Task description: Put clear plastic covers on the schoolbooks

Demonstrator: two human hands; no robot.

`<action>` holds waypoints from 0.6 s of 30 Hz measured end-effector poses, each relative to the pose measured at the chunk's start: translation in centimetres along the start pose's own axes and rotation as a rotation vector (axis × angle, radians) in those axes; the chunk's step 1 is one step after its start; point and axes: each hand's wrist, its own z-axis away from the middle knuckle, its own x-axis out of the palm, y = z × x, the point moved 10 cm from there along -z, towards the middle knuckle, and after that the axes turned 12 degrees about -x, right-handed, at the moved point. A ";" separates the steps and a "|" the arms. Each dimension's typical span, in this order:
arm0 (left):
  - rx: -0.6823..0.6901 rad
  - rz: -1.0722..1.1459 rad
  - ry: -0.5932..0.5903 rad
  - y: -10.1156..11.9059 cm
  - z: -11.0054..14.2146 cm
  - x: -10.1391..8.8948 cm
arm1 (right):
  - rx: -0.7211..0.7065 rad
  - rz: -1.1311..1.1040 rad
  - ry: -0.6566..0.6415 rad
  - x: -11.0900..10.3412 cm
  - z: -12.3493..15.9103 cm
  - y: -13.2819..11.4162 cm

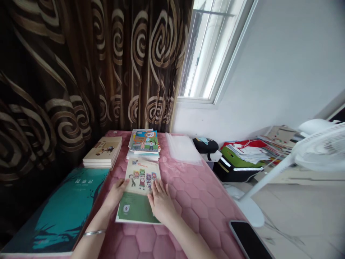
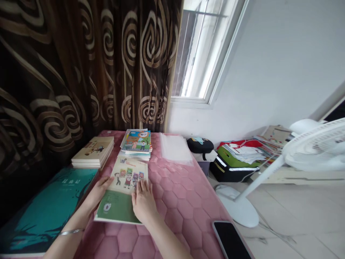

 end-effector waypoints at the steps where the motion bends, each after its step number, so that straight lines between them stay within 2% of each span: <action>1: -0.016 0.112 -0.044 1.2 0.3 -0.4 | -0.010 -0.081 0.036 -0.3 -0.4 -0.8; 3: 0.064 0.090 -0.025 5.4 1.2 -2.0 | -0.061 -0.323 0.118 -1.0 -1.2 -2.9; 4: 0.144 -0.007 0.022 8.3 1.8 -3.0 | -0.097 -0.483 0.156 -1.3 -1.7 -4.1; 6: 0.303 -0.292 0.106 14.3 3.7 -3.8 | -0.161 -0.862 0.194 -1.5 -2.8 -6.4; 8: 0.371 -0.621 0.184 18.9 5.5 -2.9 | -0.197 -1.200 0.180 -1.5 -3.9 -8.2; 9: 0.368 -0.768 0.204 20.4 6.2 -1.8 | -0.193 -1.307 0.164 -1.6 -4.3 -8.6; 11: 0.283 -0.999 0.204 21.2 6.9 1.2 | -0.127 -1.356 0.158 -1.8 -5.0 -7.6; 13: 0.240 -1.066 0.145 20.3 7.2 5.3 | -0.003 -1.239 0.221 -2.6 -5.1 -4.3; 16: 0.144 -1.021 -0.012 16.1 6.4 11.6 | 0.146 -0.983 0.369 -4.6 -3.9 2.3; 18: 0.110 -1.002 -0.068 13.4 5.9 14.9 | 0.176 -0.878 0.350 -4.8 -3.2 5.4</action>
